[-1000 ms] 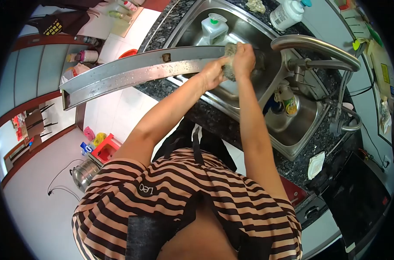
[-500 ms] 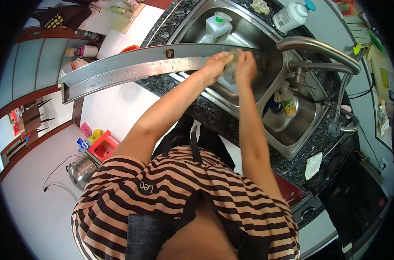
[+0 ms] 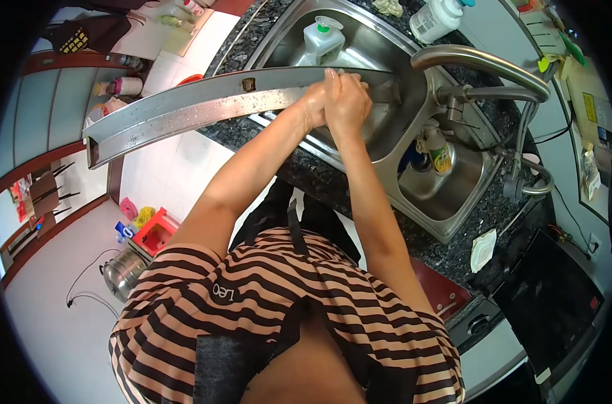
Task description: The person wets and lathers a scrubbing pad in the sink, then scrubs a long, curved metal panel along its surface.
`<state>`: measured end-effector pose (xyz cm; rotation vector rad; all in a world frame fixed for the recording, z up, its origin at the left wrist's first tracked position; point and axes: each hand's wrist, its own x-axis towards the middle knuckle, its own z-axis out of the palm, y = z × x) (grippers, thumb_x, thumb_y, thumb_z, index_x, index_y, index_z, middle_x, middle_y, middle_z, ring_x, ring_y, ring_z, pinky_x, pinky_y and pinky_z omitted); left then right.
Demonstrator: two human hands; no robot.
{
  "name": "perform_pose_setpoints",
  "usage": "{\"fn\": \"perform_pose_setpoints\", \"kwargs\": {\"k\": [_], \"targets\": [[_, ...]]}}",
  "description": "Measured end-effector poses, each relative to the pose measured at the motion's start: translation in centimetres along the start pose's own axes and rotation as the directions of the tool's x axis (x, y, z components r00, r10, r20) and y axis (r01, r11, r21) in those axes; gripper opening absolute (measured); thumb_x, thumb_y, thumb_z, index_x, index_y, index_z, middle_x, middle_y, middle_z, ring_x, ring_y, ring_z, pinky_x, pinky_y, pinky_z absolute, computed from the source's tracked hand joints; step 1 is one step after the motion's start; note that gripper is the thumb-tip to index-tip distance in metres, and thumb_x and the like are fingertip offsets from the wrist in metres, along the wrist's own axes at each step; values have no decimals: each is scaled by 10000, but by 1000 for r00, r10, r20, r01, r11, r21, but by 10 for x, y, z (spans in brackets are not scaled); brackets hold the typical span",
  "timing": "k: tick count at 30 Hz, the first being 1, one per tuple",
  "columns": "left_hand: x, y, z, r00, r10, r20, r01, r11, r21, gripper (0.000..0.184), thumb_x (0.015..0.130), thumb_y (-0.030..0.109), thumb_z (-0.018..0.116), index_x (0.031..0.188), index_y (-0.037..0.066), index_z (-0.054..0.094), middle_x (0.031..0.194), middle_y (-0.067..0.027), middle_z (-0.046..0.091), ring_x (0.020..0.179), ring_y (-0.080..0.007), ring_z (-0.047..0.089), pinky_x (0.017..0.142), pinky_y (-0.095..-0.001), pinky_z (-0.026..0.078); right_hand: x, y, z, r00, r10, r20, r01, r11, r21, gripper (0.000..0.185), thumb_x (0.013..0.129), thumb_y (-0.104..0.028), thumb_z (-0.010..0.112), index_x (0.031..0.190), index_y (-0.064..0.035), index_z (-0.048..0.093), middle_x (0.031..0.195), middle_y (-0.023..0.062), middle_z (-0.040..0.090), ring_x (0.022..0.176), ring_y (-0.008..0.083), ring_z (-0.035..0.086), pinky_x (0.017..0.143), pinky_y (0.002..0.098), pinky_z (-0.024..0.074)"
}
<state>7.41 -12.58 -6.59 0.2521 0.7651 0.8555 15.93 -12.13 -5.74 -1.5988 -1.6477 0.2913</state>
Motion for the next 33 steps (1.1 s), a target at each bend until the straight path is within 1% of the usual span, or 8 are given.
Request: {"fn": "perform_pose_setpoints", "kwargs": {"k": [2,3,6,10,18,22,29,33], "targets": [[0,2,1,980,-78,-185,76,997,-19,359,1004,371,559,1228,93,599,1207,-73,655,1128,-213,624,1004,-417,491,13,11,-6,996,26,80,-27,1000,12,431,937,-440,601,774,-45,656,793,206,654,728,415,617,661,511,465],[-3,-4,0,998,14,-62,-13,1000,23,311,992,358,591,1195,124,622,1133,-44,676,1071,-156,634,920,-377,523,25,21,-10,983,84,165,-89,996,22,413,930,-444,603,824,-52,680,838,197,679,764,407,632,687,510,484],[-10,-4,7,962,11,-271,122,874,470,280,997,293,589,1229,137,604,1144,-23,646,969,-95,616,750,-270,482,44,43,-15,895,341,286,-359,933,12,434,909,-457,628,841,-32,684,793,185,672,752,368,637,711,465,499],[9,-11,-3,912,244,-330,-170,956,239,161,984,208,606,1111,132,670,954,-22,685,831,-119,631,694,-275,492,18,58,-7,921,348,174,-388,854,347,345,892,-350,701,940,-11,659,878,174,650,791,340,604,745,403,470],[23,-19,-14,941,121,-317,-138,990,-29,158,1003,130,539,1090,67,654,1027,-59,695,886,-187,648,741,-363,550,-21,16,-20,996,-46,74,28,974,225,237,855,-155,673,1046,-35,601,1025,197,566,970,408,550,856,486,441],[-7,-24,25,923,82,-377,-82,997,15,179,1010,138,519,1137,72,627,1018,-62,687,942,-203,651,733,-386,553,23,74,-5,913,325,249,-385,886,258,254,902,-228,628,1032,-11,603,999,222,612,920,427,590,810,492,464],[3,-16,9,957,116,-268,-117,993,12,202,988,92,531,1165,58,623,1017,-76,697,884,-201,678,777,-347,563,-13,11,-27,993,87,76,-105,954,281,220,925,-216,621,1016,-16,602,1003,191,620,954,398,596,846,457,467],[-12,-2,21,953,130,-275,-136,991,-1,256,967,68,576,1221,36,591,1138,-82,661,1033,-197,651,906,-361,554,24,91,7,901,386,201,-435,797,420,289,1025,-268,501,992,-6,621,827,131,662,780,314,643,734,423,483]]}}
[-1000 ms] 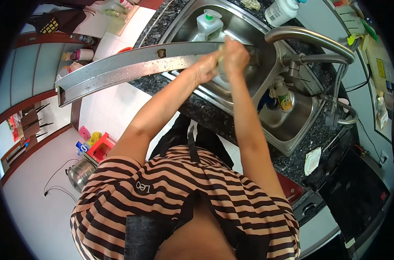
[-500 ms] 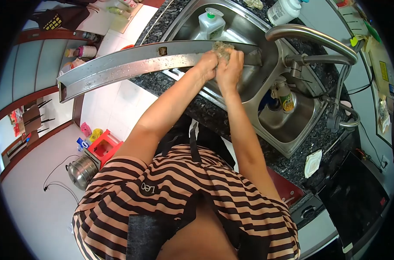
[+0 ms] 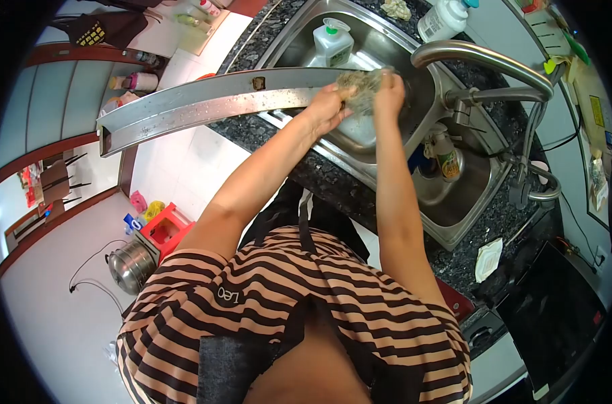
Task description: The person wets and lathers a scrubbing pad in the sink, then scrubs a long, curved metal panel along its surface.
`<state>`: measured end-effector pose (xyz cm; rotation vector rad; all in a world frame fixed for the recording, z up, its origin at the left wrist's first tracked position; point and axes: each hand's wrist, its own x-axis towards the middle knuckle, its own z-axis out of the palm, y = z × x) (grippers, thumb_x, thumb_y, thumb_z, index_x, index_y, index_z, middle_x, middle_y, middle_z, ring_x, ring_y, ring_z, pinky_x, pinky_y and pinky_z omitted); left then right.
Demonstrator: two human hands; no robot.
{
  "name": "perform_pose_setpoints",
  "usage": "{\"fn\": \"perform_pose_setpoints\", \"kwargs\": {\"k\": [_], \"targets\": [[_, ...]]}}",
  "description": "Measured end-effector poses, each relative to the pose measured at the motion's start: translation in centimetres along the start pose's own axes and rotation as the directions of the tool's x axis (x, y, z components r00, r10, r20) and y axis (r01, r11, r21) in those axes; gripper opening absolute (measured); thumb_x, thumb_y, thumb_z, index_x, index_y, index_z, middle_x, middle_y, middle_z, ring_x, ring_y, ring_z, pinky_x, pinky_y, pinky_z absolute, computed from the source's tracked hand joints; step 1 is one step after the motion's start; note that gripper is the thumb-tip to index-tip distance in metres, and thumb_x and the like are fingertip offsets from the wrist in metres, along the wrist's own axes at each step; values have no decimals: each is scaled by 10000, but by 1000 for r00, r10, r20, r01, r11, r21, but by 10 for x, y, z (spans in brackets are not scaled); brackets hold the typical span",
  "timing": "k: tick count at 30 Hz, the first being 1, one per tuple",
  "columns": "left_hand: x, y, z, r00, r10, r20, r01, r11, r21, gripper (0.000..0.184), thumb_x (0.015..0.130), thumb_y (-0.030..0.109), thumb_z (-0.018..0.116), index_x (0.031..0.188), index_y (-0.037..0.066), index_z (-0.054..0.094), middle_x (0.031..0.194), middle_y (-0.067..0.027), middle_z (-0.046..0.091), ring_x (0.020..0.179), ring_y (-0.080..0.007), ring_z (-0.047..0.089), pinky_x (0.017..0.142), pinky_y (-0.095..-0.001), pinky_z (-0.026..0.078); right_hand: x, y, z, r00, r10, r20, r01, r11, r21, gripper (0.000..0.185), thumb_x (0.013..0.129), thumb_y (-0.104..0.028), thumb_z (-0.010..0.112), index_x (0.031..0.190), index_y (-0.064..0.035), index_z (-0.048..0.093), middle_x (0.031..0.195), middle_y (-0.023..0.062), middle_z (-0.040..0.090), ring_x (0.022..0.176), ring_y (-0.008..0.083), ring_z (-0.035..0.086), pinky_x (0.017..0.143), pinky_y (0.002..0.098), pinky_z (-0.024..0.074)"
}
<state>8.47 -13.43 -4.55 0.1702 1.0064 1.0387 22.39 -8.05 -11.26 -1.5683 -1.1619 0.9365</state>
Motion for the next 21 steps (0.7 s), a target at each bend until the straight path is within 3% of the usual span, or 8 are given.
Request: {"fn": "perform_pose_setpoints", "kwargs": {"k": [2,3,6,10,11,13,16,21], "targets": [[-5,6,5,1000,-1,19,1,1000,-1,326,945,40,608,1269,38,568,1198,-89,640,1111,-204,626,977,-367,533,-4,-2,-13,928,263,264,-372,671,641,287,1048,-261,478,1072,-6,607,988,94,672,881,241,643,792,368,499],[-2,7,3,999,35,41,-34,999,-25,340,936,20,600,1273,57,570,1180,-92,645,1090,-207,630,945,-372,543,-10,-9,-22,877,280,389,-478,432,765,286,1052,-260,478,1111,-7,598,1045,85,666,912,221,639,815,350,503],[7,5,-4,990,131,48,-126,988,-89,403,905,-41,578,1285,94,574,1148,-104,652,1046,-217,637,883,-379,564,-25,-11,-27,835,283,472,-549,353,758,315,1017,-279,561,1183,-10,571,1127,101,642,994,211,617,879,328,492],[18,-10,-11,982,191,14,-187,973,-131,469,867,-101,559,1297,86,563,1161,-124,643,1043,-233,634,887,-376,566,-47,-48,-2,940,271,208,-334,856,395,507,828,-278,803,1165,2,547,1152,146,616,1043,262,591,926,363,462],[24,-12,-11,979,199,41,-192,972,-137,478,861,-110,555,1298,82,561,1163,-127,642,1042,-237,634,888,-376,566,-43,-6,19,999,-20,35,13,980,200,493,787,-249,818,1090,18,535,1095,176,596,1020,317,581,907,414,463],[21,-5,-5,987,150,61,-142,983,-119,399,898,-81,528,1263,71,577,1133,-121,656,1042,-233,634,903,-361,549,-63,-58,15,989,-132,-60,126,988,-93,422,794,-234,791,1003,26,533,1062,217,572,1003,391,560,892,473,447],[21,2,-12,984,15,175,-5,998,-55,248,974,22,512,1198,83,599,1103,-86,673,1010,-194,640,879,-330,534,-63,-69,16,908,-400,123,418,851,-318,375,826,-267,756,954,22,554,1067,237,572,1003,435,549,892,495,425],[-2,2,-3,999,-24,39,20,994,106,227,989,77,531,1206,85,597,1121,-34,671,973,-136,626,829,-288,520,-16,-31,15,983,-183,22,179,917,-356,415,868,-344,699,948,43,576,1061,246,572,1059,428,502,942,508,378]]}}
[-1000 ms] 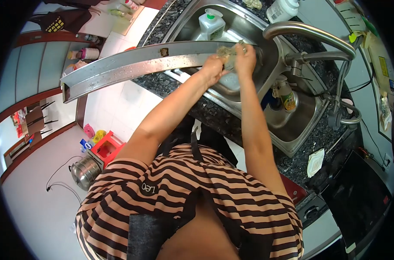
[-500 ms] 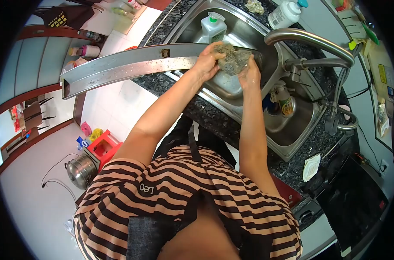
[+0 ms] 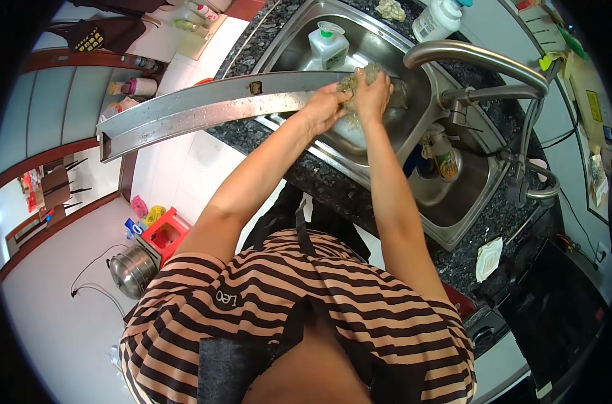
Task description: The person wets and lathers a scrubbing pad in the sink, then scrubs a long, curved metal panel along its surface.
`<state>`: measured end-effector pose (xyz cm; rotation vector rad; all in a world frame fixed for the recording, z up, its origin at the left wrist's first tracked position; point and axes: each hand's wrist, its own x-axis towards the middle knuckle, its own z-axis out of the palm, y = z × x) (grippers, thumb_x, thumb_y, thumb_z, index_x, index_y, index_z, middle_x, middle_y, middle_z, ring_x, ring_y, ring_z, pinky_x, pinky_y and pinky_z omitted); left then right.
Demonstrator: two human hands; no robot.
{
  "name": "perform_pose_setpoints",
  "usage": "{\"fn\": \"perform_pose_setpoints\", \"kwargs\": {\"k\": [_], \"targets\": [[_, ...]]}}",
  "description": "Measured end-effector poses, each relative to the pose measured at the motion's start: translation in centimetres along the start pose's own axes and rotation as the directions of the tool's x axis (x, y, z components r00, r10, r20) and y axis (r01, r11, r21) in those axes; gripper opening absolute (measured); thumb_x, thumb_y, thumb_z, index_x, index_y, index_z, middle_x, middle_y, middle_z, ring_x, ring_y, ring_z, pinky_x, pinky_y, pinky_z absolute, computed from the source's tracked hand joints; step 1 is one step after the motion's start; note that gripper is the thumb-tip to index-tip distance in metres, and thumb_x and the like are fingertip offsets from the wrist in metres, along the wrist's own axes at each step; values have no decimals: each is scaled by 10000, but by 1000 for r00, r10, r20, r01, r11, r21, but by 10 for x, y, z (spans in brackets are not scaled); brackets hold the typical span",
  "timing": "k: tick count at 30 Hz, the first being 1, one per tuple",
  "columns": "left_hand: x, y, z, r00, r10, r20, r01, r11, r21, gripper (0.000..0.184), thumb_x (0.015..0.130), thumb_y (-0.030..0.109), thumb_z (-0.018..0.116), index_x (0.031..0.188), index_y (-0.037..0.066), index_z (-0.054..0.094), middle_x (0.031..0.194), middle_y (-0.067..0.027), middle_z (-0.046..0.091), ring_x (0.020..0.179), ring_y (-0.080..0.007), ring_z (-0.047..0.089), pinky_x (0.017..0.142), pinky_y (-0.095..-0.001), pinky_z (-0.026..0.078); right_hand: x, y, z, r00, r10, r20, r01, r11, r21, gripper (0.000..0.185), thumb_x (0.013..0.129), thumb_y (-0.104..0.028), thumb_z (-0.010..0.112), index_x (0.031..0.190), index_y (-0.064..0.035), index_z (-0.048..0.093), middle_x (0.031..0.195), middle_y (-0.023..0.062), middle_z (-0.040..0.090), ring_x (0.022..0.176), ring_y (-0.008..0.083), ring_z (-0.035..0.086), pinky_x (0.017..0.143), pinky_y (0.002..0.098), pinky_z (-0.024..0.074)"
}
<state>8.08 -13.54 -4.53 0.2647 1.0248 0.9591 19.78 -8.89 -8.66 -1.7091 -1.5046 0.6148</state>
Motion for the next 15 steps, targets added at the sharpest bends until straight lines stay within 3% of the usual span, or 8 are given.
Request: {"fn": "perform_pose_setpoints", "kwargs": {"k": [2,4,8,9,10,12,15], "targets": [[9,-1,-4,1000,0,22,1,999,-38,259,974,50,528,1223,76,592,1140,-38,665,1001,-136,624,859,-288,516,-21,-19,-4,999,-27,-36,26,999,-29,418,870,-340,697,956,48,569,1066,252,569,1076,434,485,949,518,371],[18,0,-14,999,-26,48,30,997,-77,283,981,69,526,1259,67,577,1190,-52,647,1048,-151,626,899,-305,522,-43,-36,-6,998,-53,34,50,995,84,422,879,-336,678,985,53,552,1065,246,559,1076,442,480,954,526,364],[15,4,-18,999,2,54,3,997,-79,309,984,67,509,1289,40,551,1233,-91,630,1097,-199,629,958,-356,530,-11,-10,9,998,-68,-9,68,994,91,351,888,-283,685,972,39,574,988,254,605,1023,455,513,941,539,375],[9,3,-15,999,12,43,-9,997,-73,313,984,62,504,1293,35,548,1232,-97,629,1098,-204,630,963,-356,529,0,2,15,999,14,-32,-8,986,168,326,907,-284,694,996,18,611,978,207,652,957,388,600,856,500,455],[9,7,-12,999,23,25,-22,998,-52,313,986,57,498,1295,34,544,1229,-100,629,1099,-207,629,967,-361,527,3,3,13,988,152,13,-144,899,413,339,913,-301,697,1017,13,622,996,184,659,938,346,620,824,470,476],[10,12,-7,999,48,-6,-48,999,-18,315,989,47,487,1299,32,537,1224,-106,628,1101,-213,629,977,-373,523,7,3,10,914,357,194,-366,518,773,367,925,-335,701,1059,2,642,1034,137,674,900,261,659,761,411,518],[19,6,-16,997,77,-26,-80,992,-102,307,996,44,481,1296,35,539,1213,-107,632,1102,-215,628,975,-380,525,-7,1,-2,816,385,431,-528,192,827,350,922,-304,719,1090,-4,648,1018,86,681,874,187,654,754,348,527]]}}
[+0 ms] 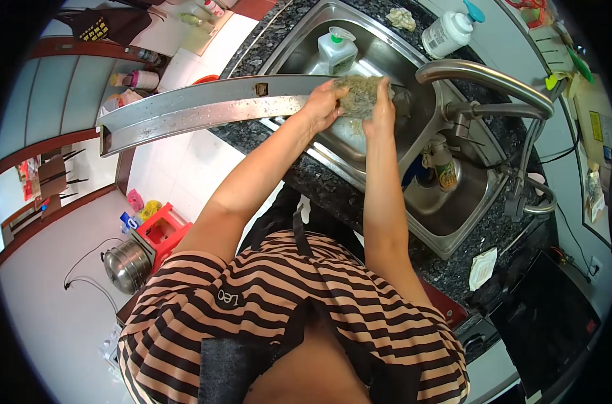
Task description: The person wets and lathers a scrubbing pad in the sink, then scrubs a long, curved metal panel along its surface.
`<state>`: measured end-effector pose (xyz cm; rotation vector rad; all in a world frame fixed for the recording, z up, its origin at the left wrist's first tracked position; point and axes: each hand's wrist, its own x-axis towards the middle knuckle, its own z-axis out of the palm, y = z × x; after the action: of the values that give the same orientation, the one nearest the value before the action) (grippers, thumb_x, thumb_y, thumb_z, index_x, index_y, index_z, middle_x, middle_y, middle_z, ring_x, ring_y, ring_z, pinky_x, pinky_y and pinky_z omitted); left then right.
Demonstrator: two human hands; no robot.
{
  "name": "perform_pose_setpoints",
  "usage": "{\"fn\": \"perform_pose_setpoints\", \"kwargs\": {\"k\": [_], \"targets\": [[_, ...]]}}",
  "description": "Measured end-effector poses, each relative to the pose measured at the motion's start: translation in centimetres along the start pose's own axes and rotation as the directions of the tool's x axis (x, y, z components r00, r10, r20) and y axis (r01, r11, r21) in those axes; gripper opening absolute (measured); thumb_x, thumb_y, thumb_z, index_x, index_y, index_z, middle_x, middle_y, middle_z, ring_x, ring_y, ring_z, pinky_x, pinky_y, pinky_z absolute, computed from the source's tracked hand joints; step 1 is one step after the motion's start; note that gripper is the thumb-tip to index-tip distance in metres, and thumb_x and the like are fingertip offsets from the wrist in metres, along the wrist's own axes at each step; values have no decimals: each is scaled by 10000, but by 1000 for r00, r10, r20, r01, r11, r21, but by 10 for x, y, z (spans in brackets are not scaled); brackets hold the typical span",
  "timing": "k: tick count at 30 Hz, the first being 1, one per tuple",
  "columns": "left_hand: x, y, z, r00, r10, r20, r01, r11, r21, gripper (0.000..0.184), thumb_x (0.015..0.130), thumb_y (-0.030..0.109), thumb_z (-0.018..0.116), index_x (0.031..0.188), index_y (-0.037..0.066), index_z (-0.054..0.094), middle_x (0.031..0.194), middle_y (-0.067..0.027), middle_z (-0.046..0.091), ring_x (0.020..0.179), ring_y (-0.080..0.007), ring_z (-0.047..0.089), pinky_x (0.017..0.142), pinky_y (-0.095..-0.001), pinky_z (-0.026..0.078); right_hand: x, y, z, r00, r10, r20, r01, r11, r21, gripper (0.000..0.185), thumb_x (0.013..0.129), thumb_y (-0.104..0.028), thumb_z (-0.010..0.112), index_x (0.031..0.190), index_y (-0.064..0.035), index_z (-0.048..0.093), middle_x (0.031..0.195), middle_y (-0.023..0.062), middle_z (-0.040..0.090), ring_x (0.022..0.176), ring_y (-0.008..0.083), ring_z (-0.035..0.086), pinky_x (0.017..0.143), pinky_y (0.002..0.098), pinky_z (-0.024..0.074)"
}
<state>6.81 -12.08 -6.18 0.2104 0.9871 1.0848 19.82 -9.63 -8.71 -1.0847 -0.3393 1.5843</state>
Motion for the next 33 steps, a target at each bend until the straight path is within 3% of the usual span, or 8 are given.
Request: {"fn": "perform_pose_setpoints", "kwargs": {"k": [5,6,10,17,20,23,29,33], "targets": [[12,-13,-7,1000,26,-14,-26,999,-20,287,997,34,448,1262,35,559,1164,-120,649,1078,-220,640,926,-376,549,-27,31,18,911,-369,187,413,808,-420,406,824,-327,809,1025,1,677,968,104,702,848,252,687,747,375,531],[15,-18,-11,1000,-4,29,5,1000,-10,287,996,32,443,1257,31,562,1153,-125,651,1074,-222,643,917,-376,554,-22,30,16,790,-541,289,561,447,-697,410,773,-336,828,963,-5,680,885,167,705,777,375,670,732,435,514],[-3,-20,-4,993,-111,31,111,994,11,274,1006,61,436,1246,8,558,1136,-137,650,1061,-217,649,904,-374,560,15,-3,18,917,-365,161,333,478,-813,439,791,-397,785,935,-2,656,952,228,664,910,413,613,820,468,469],[12,-1,-8,992,-46,120,52,998,-46,370,1007,72,467,1372,31,508,1267,-126,614,1100,-239,635,966,-380,528,-35,19,30,761,-579,293,527,289,-799,462,847,-350,743,1065,32,602,987,247,641,969,432,586,862,509,443],[2,2,2,998,-12,57,13,1000,-19,350,1013,102,483,1354,44,536,1261,-105,625,1094,-225,633,952,-364,526,26,17,9,896,-432,100,385,647,-658,445,881,-321,734,1141,10,591,1052,187,672,950,369,647,834,473,493],[2,18,10,998,47,38,-51,992,113,293,993,93,535,1273,45,608,1167,-90,658,1019,-171,633,865,-339,533,31,0,8,999,-4,40,9,993,-122,415,922,-305,704,1200,-23,583,1098,108,680,930,278,679,813,424,529],[30,21,2,964,265,-35,-206,818,537,341,920,43,598,1258,68,637,1093,-82,693,920,-164,666,799,-302,531,29,-13,4,957,207,203,-170,968,-186,454,759,-23,802,1170,-34,610,1068,71,684,920,221,676,801,352,545],[19,29,3,663,728,172,-427,179,886,346,881,52,625,1224,90,656,1079,-121,671,838,-246,656,758,-329,521,49,-25,16,991,-19,135,60,949,-309,414,741,13,802,1118,-17,633,1023,73,695,888,198,672,795,323,531]]}}
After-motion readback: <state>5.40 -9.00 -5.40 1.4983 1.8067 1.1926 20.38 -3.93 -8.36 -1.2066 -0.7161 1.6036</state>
